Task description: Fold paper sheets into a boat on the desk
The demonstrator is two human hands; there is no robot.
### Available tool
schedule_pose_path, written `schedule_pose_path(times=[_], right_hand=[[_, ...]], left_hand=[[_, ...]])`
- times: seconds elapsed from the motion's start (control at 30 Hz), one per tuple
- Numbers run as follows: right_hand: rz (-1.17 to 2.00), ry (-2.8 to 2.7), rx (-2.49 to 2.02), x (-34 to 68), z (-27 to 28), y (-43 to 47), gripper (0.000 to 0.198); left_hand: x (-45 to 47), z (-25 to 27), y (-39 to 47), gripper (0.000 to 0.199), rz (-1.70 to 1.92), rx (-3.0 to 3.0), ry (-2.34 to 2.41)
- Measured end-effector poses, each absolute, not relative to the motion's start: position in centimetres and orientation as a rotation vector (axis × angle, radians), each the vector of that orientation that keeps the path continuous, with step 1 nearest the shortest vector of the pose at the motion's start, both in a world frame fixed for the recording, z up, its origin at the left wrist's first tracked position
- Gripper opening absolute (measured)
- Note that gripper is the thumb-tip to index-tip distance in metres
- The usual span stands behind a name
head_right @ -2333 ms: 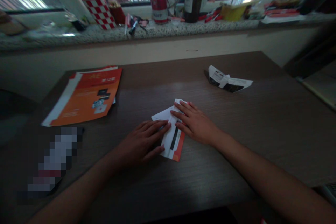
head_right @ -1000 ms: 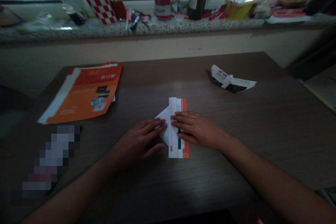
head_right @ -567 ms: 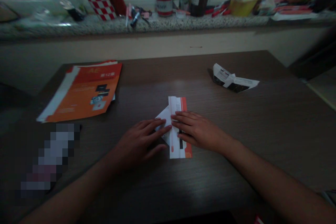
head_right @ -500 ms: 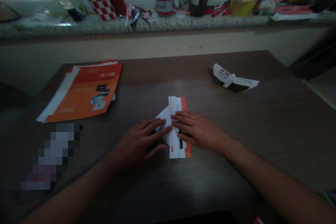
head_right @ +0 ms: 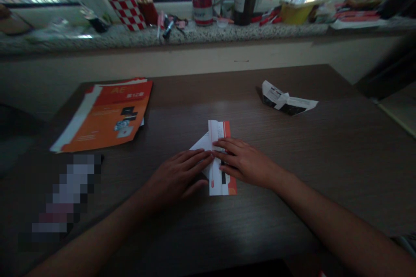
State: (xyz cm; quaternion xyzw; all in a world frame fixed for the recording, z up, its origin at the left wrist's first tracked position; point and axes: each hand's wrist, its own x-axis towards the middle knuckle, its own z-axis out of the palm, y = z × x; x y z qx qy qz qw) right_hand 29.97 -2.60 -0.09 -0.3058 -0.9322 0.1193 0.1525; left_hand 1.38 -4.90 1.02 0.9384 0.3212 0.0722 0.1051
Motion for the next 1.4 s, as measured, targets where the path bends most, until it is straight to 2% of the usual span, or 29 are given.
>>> schedule_pose_path(times=[0.73, 1.1, 1.4], right_hand=[[0.332, -2.640, -0.850, 29.7, -0.2, -2.6, 0.046], [0.504, -2.551, -0.861, 29.9, -0.2, -2.4, 0.057], [0.588, -2.544, -0.833, 30.3, -0.5, -1.8, 0.045]], left_hand=[[1.3, 1.1, -5.0, 0.057, 0.201, 2.767, 1.007], [1.7, 0.9, -5.0, 0.057, 0.272, 2.799, 0.966], [2.3, 0.9, -5.2, 0.058, 0.270, 2.781, 1.023]])
